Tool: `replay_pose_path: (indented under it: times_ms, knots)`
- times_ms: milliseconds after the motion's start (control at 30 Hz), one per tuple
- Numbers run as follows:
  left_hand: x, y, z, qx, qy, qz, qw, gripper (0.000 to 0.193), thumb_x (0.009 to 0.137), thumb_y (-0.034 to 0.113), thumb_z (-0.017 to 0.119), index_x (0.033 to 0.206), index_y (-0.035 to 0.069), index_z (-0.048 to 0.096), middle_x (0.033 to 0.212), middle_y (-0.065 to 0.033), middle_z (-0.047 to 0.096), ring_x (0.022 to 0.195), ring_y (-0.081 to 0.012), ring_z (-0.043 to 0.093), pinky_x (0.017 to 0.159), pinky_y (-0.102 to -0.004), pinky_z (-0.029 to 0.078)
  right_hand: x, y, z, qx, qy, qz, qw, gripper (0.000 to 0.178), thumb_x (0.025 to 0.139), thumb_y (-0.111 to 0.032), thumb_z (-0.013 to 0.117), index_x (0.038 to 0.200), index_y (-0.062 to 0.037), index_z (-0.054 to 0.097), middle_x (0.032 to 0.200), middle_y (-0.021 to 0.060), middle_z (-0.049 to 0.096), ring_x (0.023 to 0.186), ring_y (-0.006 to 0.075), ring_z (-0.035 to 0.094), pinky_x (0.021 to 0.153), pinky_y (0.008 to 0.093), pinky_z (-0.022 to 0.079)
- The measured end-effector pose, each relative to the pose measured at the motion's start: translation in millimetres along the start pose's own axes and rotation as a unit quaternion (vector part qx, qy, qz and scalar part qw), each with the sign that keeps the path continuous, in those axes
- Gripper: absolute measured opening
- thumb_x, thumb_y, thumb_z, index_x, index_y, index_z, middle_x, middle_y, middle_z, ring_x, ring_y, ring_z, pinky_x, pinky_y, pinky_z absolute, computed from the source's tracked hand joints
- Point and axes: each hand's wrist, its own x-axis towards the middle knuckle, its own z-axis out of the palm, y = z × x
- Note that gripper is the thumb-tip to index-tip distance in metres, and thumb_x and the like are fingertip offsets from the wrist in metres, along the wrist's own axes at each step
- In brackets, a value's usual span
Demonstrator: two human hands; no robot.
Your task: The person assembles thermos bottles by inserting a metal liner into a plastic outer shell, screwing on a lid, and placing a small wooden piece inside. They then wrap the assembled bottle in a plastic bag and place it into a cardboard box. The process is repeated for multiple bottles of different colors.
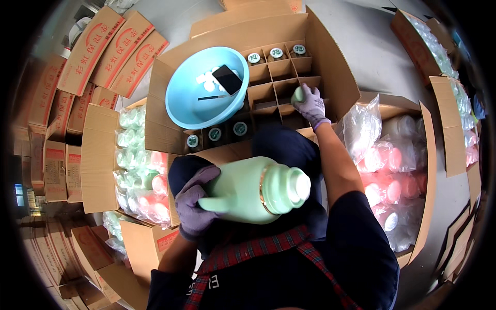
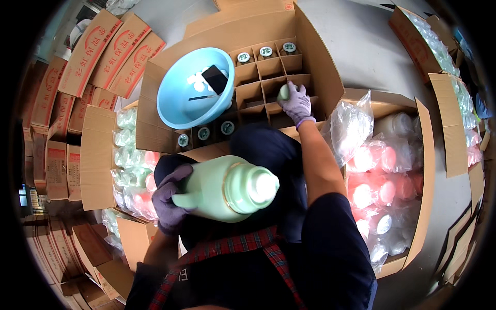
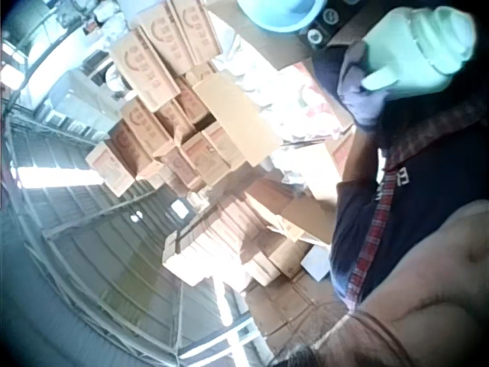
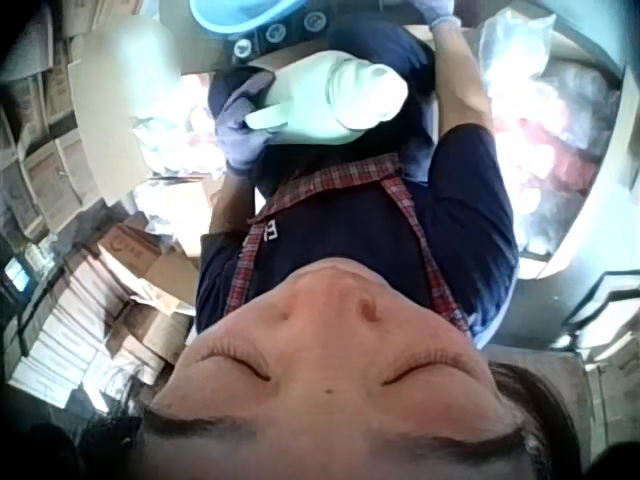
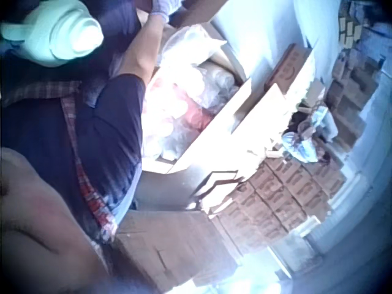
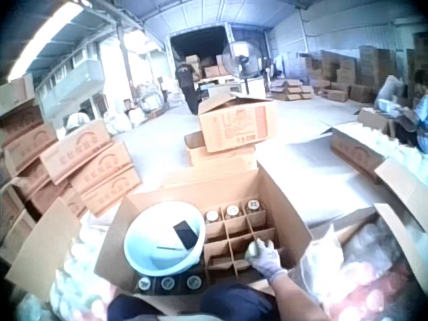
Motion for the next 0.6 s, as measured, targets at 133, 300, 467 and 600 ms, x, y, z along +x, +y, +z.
replay_pose_path:
  times_ms: [133,300,467,600]
  knots:
    - [-54.2,-9.3,2.0,-0.144,0.104,-0.250,0.952,0.045,0.076,0.033,0.087,0.088,-0.006,0.068,0.118,-0.0228,0.069,0.104,-0.0245,0.067,0.092,-0.0351,0.052,-82.4,-98.7,-117.2,0.586,-0.146,-0.131,0.786,0.082,0.087,-0.036,0.068,0.153,0.0018,0.035,0.141,0.0155,0.054,0.133,0.0237,0.050,0.112,0.0320,0.036]
    - [-79.0,10.7,21.5,-0.300,0.113,-0.347,0.881,0.064,0.079,0.040,0.084,0.116,-0.009,0.067,0.113,-0.0140,0.071,0.100,-0.0204,0.068,0.089,-0.0325,0.053,-175.0,-139.7,-169.6,0.340,-0.223,-0.495,0.768,0.085,0.078,-0.038,0.078,0.147,0.0009,0.045,0.136,0.0211,0.057,0.125,0.0320,0.057,0.107,0.0384,0.043]
    - [-84.5,44.4,13.5,0.029,-0.098,0.031,0.994,0.039,0.070,0.020,0.090,0.086,-0.002,0.062,0.148,-0.0294,0.043,0.138,-0.0467,0.041,0.112,-0.0506,0.034,-216.8,-182.5,-161.4,0.125,-0.206,-0.226,0.944,0.068,0.089,-0.052,0.066,0.126,0.0046,0.056,0.108,0.0279,0.066,0.103,0.0373,0.067,0.088,0.0428,0.053]
    - [-71.2,66.9,23.8,0.178,-0.135,0.168,0.960,0.042,0.062,0.026,0.093,0.087,0.010,0.063,0.151,-0.0280,0.038,0.139,-0.0546,0.031,0.107,-0.0652,0.028,-214.6,-200.2,-158.3,0.170,-0.222,-0.341,0.898,0.060,0.094,-0.049,0.063,0.123,0.0030,0.053,0.098,0.0225,0.069,0.099,0.0350,0.069,0.085,0.0440,0.052]
